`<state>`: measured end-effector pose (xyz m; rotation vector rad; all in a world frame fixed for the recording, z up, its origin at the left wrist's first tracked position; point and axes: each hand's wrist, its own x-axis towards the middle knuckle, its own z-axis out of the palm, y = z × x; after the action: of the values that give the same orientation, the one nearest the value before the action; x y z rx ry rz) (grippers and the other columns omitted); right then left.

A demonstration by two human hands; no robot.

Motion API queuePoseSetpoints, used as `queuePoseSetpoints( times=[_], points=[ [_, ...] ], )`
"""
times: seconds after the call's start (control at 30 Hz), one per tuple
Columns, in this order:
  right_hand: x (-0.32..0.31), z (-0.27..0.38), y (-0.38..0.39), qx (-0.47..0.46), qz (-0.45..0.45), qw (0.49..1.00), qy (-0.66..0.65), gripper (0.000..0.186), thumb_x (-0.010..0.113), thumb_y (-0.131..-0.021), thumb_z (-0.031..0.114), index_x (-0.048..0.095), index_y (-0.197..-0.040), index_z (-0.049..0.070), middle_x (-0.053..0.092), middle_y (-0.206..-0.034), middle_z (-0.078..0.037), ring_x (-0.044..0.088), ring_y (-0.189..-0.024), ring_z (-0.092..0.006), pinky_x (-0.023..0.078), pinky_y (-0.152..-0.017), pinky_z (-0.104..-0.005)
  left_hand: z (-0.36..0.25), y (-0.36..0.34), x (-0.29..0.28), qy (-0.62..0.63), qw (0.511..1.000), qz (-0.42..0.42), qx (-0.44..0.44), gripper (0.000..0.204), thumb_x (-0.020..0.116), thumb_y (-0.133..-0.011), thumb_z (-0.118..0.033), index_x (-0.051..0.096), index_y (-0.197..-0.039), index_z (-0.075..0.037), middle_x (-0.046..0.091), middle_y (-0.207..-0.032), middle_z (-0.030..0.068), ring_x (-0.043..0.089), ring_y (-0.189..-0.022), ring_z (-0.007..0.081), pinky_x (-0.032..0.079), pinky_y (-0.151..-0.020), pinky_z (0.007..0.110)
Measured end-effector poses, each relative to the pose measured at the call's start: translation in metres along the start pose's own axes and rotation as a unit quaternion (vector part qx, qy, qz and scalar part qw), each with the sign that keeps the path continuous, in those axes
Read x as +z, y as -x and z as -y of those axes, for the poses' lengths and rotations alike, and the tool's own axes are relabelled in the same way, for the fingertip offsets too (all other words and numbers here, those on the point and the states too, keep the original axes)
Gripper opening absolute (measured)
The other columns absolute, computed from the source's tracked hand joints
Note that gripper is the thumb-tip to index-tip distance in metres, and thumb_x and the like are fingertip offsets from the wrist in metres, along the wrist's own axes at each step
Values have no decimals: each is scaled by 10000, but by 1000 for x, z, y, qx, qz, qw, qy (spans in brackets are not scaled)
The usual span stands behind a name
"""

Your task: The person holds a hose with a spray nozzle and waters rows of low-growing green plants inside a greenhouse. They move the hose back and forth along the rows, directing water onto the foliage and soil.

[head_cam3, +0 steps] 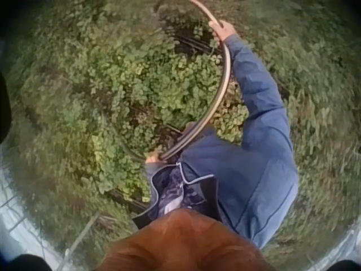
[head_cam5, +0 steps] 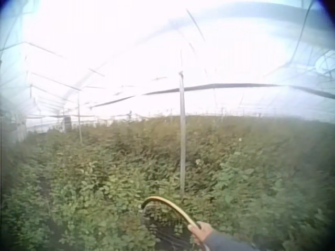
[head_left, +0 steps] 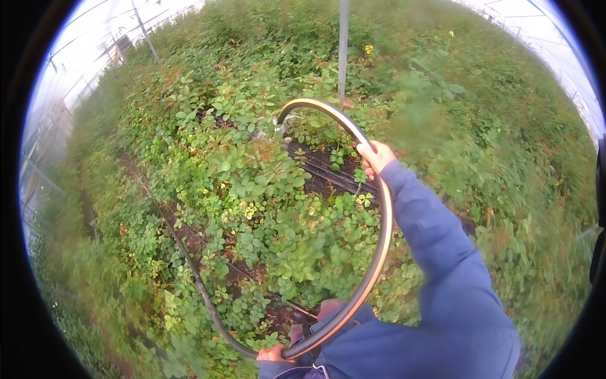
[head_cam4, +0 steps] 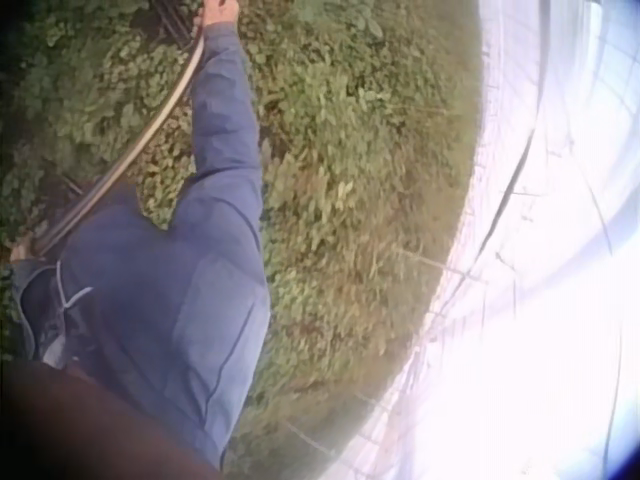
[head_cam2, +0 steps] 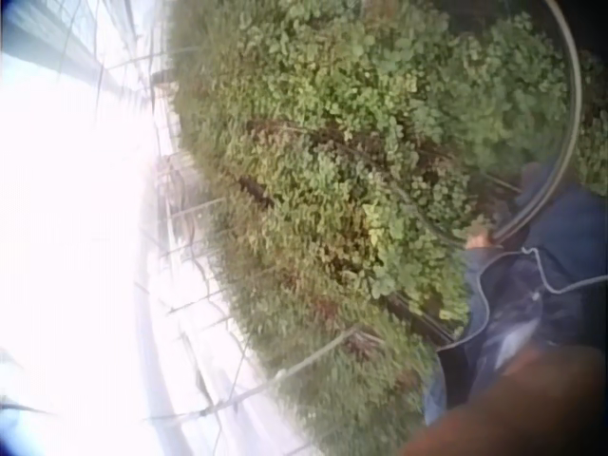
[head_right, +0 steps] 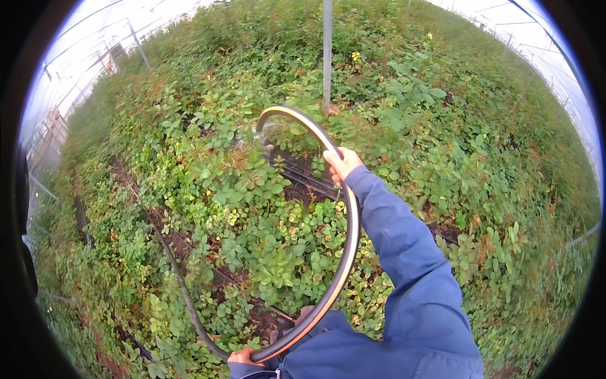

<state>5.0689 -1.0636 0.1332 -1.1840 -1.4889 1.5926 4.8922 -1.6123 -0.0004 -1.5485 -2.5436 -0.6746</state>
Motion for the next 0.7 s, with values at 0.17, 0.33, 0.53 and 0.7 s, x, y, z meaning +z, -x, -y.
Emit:
queuePoseSetpoints(
  times=[0.17, 0.33, 0.53, 0.7],
  points=[
    [-24, -5, -24, 4, 20, 1000, 1, 318, 562, -894, 297, 499, -1052, 29, 459, -604, -11, 446, -423, -92, 387, -369, -257, -48, -27, -12, 24, 978, 173, -111, 358, 738, -567, -454, 591, -598, -129, 513, -508, 121, 535, -529, 365, 451, -590, 462],
    [-44, -9, -26, 22, 18, 999, 24, 342, 557, -896, 299, 492, -1089, 24, 463, -618, -20, 448, -422, -95, 384, -370, -259, -57, -29, -7, 27, 985, 150, -84, 338, 733, -567, -434, 589, -585, -128, 512, -486, 120, 536, -511, 365, 449, -562, 456],
    [-50, -12, -22, 25, 17, 1000, -6, 359, 552, -899, 299, 479, -1119, 25, 461, -623, -21, 443, -422, -96, 384, -372, -263, -57, -35, -5, 41, 984, 161, -67, 303, 723, -569, -404, 595, -583, -129, 513, -471, 118, 538, -497, 366, 448, -543, 450],
    [-55, -21, -21, 27, 12, 999, 18, 360, 539, -903, 303, 472, -1107, 14, 456, -617, -21, 437, -419, -99, 389, -375, -268, -42, -32, 0, 56, 976, 203, -62, 243, 707, -565, -358, 614, -604, -137, 522, -485, 110, 541, -506, 364, 450, -553, 446]
  ],
)
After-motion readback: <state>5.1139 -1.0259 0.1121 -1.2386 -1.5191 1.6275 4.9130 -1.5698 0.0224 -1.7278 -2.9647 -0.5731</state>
